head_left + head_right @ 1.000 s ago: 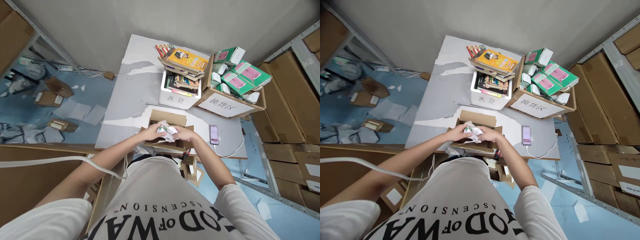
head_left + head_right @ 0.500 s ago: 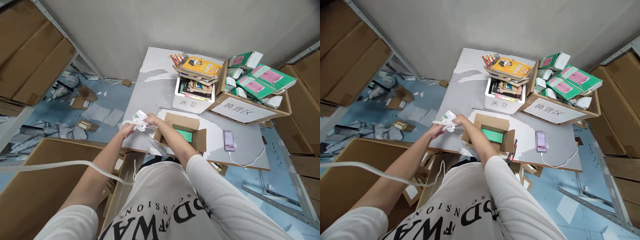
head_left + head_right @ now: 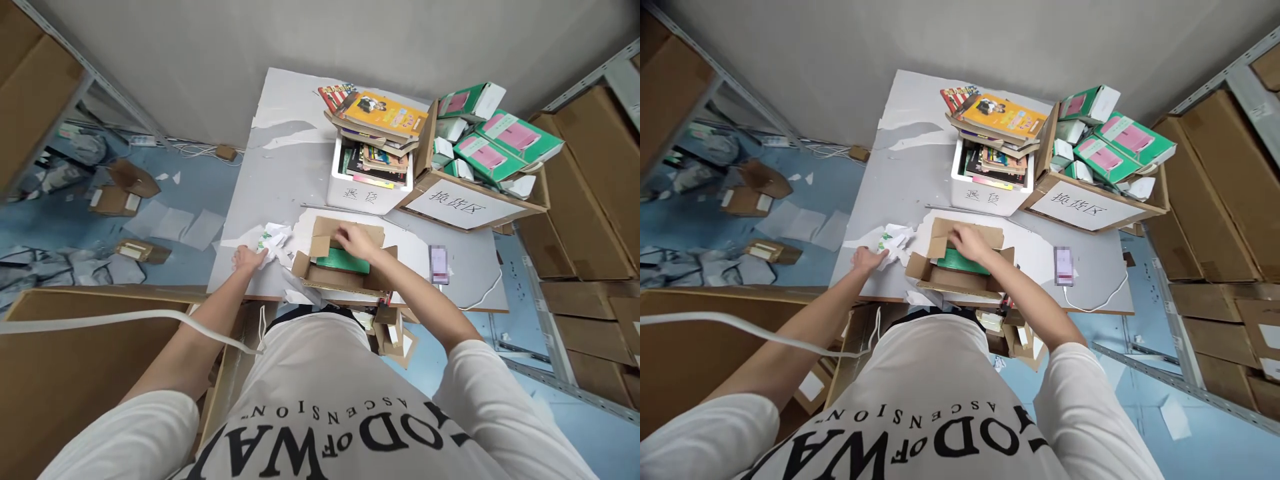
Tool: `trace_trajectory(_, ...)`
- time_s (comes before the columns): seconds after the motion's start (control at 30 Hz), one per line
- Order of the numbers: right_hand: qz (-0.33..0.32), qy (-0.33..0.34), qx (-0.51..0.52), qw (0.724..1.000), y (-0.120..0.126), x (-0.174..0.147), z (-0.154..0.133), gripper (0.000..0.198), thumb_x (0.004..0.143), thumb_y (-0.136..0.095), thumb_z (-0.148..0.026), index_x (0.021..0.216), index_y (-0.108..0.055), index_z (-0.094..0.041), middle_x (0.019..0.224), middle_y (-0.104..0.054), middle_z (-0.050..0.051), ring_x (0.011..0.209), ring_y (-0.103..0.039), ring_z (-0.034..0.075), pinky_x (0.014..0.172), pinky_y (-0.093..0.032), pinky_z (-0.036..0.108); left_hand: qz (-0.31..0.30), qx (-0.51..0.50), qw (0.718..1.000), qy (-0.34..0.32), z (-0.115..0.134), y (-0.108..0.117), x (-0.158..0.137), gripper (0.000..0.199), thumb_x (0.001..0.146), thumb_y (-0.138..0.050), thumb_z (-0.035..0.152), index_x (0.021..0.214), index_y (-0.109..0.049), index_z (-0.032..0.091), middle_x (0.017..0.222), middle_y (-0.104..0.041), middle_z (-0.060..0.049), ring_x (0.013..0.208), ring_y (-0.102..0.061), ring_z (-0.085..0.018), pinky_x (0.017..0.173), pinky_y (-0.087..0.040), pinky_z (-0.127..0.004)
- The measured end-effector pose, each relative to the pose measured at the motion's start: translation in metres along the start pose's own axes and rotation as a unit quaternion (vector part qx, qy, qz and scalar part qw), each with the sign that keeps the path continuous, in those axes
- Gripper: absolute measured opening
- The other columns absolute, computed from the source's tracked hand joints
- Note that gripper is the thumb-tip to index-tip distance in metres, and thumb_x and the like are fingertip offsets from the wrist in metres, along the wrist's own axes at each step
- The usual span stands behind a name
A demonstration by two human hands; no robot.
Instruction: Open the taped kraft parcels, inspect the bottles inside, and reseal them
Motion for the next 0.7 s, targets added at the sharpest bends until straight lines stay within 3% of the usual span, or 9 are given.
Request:
trace_trajectory(0.1, -0.130, -0.010, -0.089, 0.988, -0.022, -0.024, 0.020, 0.019, 0.085, -0.057, -0.019, 0.101, -0.066, -0.016, 0.101, -0.067, 0.012, 0.097, -0.062, 0.026, 0.087, -0.046, 0.038, 0.099, 0.023, 0.994, -0.045, 0.009, 0.013, -0.027, 0.089, 0.073, -0.063, 0.052, 0.139, -0.025, 0.007, 0.149, -0.022, -0.030, 0.141, -0.018, -0.043, 0.108, -0.023, -0.062)
trace_trajectory(0.2, -0.219, -0.004, -0.166, 0.962, -0.060, -0.019, 0.027, 0.036, 0.075, -0.068, -0.014, 0.111, -0.065, -0.016, 0.120, -0.060, 0.017, 0.108, -0.058, 0.031, 0.092, -0.045, 0.040, 0.145, 0.018, 0.954, -0.261, 0.025, 0.032, -0.079, 0.079, 0.083, -0.052, 0.048, 0.144, -0.019, 0.010, 0.155, -0.015, -0.022, 0.145, -0.013, -0.035, 0.114, -0.020, -0.053)
trace_trajectory(0.23, -0.226, 0.007, -0.193, 0.955, -0.072, -0.014, 0.027, 0.045, 0.074, -0.068, -0.013, 0.118, -0.062, -0.017, 0.127, -0.055, 0.018, 0.113, -0.055, 0.031, 0.094, -0.044, 0.041, 0.121, 0.018, 0.929, -0.349, 0.031, 0.036, -0.101, 0.073, 0.086, -0.048, 0.046, 0.144, -0.021, 0.012, 0.153, -0.023, -0.020, 0.143, -0.021, -0.032, 0.114, -0.024, -0.048)
trace_trajectory(0.3, -0.219, 0.031, -0.239, 0.946, -0.092, -0.001, 0.024, 0.058, 0.076, -0.066, -0.015, 0.132, -0.051, -0.020, 0.140, -0.045, 0.018, 0.121, -0.047, 0.032, 0.097, -0.041, 0.043, -0.014, 0.056, 0.866, -0.497, 0.043, 0.034, -0.144, 0.056, 0.089, -0.044, 0.044, 0.138, -0.036, 0.017, 0.139, -0.047, -0.015, 0.131, -0.043, -0.027, 0.109, -0.034, -0.041)
trace_trajectory(0.37, -0.204, 0.027, -0.269, 0.941, -0.108, 0.008, 0.022, 0.060, 0.081, -0.061, -0.021, 0.138, -0.044, -0.024, 0.146, -0.038, 0.017, 0.125, -0.041, 0.034, 0.097, -0.040, 0.045, -0.185, 0.150, 0.763, -0.600, 0.054, 0.019, -0.182, 0.049, 0.088, -0.048, 0.046, 0.130, -0.048, 0.022, 0.125, -0.059, -0.011, 0.118, -0.054, -0.026, 0.103, -0.040, -0.038)
trace_trajectory(0.4, -0.197, 0.019, -0.279, 0.940, -0.115, 0.010, 0.022, 0.056, 0.085, -0.057, -0.025, 0.139, -0.043, -0.026, 0.147, -0.037, 0.016, 0.125, -0.040, 0.034, 0.096, -0.039, 0.046, -0.231, 0.198, 0.724, -0.620, 0.058, 0.009, -0.196, 0.049, 0.087, -0.050, 0.046, 0.130, -0.049, 0.022, 0.123, -0.060, -0.011, 0.116, -0.055, -0.027, 0.100, -0.041, -0.039)
trace_trajectory(0.47, -0.193, 0.006, -0.293, 0.936, -0.124, 0.010, 0.023, 0.046, 0.091, -0.047, -0.028, 0.137, -0.045, -0.028, 0.145, -0.040, 0.015, 0.123, -0.041, 0.034, 0.095, -0.037, 0.047, -0.248, 0.278, 0.697, -0.613, 0.065, -0.013, -0.210, 0.055, 0.082, -0.058, 0.041, 0.131, -0.049, 0.017, 0.122, -0.060, -0.016, 0.114, -0.056, -0.030, 0.096, -0.042, -0.042)
trace_trajectory(0.6, -0.206, 0.011, -0.309, 0.929, -0.133, 0.006, 0.025, 0.041, 0.093, -0.036, -0.018, 0.130, -0.052, -0.023, 0.133, -0.052, 0.019, 0.117, -0.046, 0.032, 0.095, -0.034, 0.048, -0.237, 0.368, 0.710, -0.551, 0.063, -0.046, -0.211, 0.041, 0.083, -0.048, 0.018, 0.123, -0.055, 0.014, 0.108, -0.064, -0.018, 0.097, -0.063, -0.028, 0.086, -0.045, -0.041)
trace_trajectory(0.7, -0.211, 0.014, -0.308, 0.928, -0.127, 0.008, 0.023, 0.045, 0.087, -0.046, -0.016, 0.132, -0.051, -0.019, 0.130, -0.053, 0.021, 0.114, -0.049, 0.034, 0.092, -0.037, 0.048, -0.222, 0.382, 0.713, -0.544, 0.052, -0.053, -0.210, 0.045, 0.080, -0.055, 0.029, 0.122, -0.054, 0.013, 0.111, -0.062, -0.020, 0.103, -0.060, -0.032, 0.089, -0.043, -0.045)
Point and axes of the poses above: each hand's wrist, its own x-axis towards the middle knuckle, its own y-axis out of the back of the hand, z = x × y, the point moved 2 cm from there along x, towards the middle knuckle
